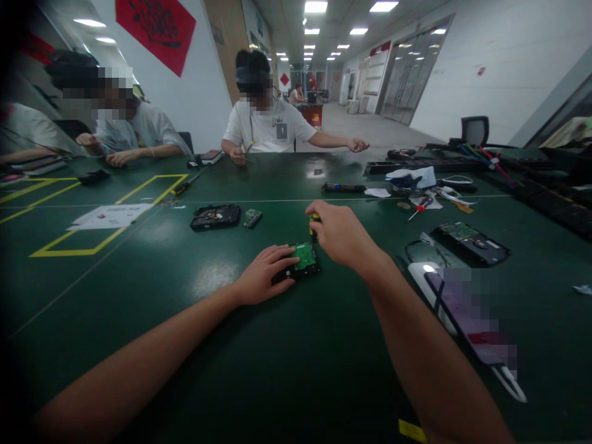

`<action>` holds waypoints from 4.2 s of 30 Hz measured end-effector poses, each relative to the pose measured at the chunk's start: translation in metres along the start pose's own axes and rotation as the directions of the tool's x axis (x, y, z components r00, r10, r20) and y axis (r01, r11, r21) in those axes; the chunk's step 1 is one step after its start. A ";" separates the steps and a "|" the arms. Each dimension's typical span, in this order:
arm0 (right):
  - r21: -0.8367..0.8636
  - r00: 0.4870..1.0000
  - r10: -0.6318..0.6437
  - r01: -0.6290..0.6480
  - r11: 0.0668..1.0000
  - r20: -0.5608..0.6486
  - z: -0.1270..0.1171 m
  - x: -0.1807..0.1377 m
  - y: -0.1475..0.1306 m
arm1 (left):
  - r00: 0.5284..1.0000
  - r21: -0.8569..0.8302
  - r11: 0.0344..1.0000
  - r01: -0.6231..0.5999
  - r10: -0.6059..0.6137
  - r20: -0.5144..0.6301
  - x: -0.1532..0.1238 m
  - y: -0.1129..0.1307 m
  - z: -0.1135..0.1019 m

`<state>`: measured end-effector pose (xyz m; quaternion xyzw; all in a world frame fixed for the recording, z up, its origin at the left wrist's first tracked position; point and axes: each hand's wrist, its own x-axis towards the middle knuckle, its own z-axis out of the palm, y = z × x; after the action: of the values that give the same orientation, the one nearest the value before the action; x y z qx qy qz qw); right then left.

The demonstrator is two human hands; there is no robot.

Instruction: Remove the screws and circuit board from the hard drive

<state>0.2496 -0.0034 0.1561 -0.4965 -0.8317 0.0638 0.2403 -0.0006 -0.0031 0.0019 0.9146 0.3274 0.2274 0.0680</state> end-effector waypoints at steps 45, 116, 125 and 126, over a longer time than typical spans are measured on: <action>-0.052 0.996 -0.084 0.082 0.995 -0.042 0.004 0.003 0.007 | 1.000 0.003 1.000 0.000 0.000 -0.002 0.000 0.001 -0.002; -0.014 0.999 -0.047 0.047 0.999 0.011 -0.004 -0.001 -0.002 | 1.000 0.004 1.000 0.001 -0.001 0.004 0.000 0.002 -0.003; -0.039 0.997 -0.082 0.082 0.996 -0.004 -0.004 0.000 -0.001 | 1.000 0.003 1.000 0.002 -0.002 0.001 0.001 0.002 -0.003; -0.038 0.997 -0.077 0.077 0.996 -0.004 -0.004 0.000 -0.001 | 1.000 0.004 1.000 -0.001 0.001 -0.001 0.000 0.001 -0.003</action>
<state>0.2509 -0.0041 0.1595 -0.4687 -0.8505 0.0374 0.2355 -0.0009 -0.0039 0.0049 0.9148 0.3276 0.2270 0.0660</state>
